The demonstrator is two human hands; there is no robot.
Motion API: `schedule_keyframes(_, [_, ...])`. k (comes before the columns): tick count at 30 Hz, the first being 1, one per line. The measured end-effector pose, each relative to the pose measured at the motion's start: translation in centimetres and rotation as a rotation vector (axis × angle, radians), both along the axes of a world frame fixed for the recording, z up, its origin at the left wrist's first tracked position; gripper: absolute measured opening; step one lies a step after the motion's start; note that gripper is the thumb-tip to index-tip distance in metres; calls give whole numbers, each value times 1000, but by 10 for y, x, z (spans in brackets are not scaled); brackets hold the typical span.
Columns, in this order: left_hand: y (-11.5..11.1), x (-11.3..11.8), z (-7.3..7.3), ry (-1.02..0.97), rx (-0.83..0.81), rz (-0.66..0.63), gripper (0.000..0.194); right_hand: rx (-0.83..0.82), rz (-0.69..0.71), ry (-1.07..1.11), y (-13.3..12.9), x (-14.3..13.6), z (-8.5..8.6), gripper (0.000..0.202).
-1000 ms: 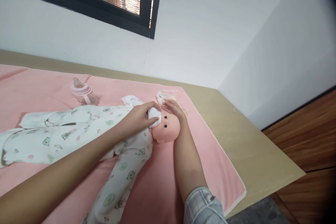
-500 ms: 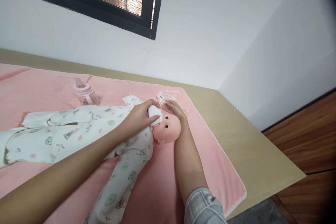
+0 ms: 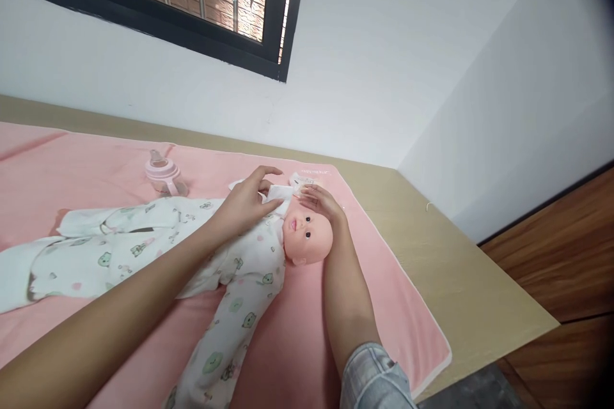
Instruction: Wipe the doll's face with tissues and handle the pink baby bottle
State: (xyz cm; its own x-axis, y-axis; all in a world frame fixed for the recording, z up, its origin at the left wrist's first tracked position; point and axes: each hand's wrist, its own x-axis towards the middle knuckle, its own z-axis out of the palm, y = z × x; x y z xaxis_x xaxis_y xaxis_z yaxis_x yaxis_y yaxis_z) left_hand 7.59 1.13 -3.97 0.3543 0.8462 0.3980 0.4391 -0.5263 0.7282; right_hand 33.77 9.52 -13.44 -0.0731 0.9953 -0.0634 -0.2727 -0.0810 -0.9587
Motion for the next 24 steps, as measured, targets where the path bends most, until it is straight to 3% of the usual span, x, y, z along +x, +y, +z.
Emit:
schedule_keyframes(5, [9,-14,5,71,79,84,49,233,22,-231,-26,-2,60,30])
schedule_keyframes(8, [13,-20,6,115,128,115,48,418,146,-458,-53,-22,104,28])
schedule_keyframes(11, [14,-21,6,145,149,126,47,572,221,-660,-77,-53,133,22])
schedule_keyframes(13, [14,-20,7,158,158,124,46,598,188,-793,-87,-72,140,19])
schedule_keyframes(17, [11,-17,7,181,174,129,41,575,104,-955,-92,-95,139,20])
schedule_keyframes(21, [14,-18,6,204,195,155,42,563,25,-1055,-89,-98,135,26])
schedule_keyframes(24, [20,-26,7,168,225,152,53,531,-96,-1073,-81,-89,133,28])
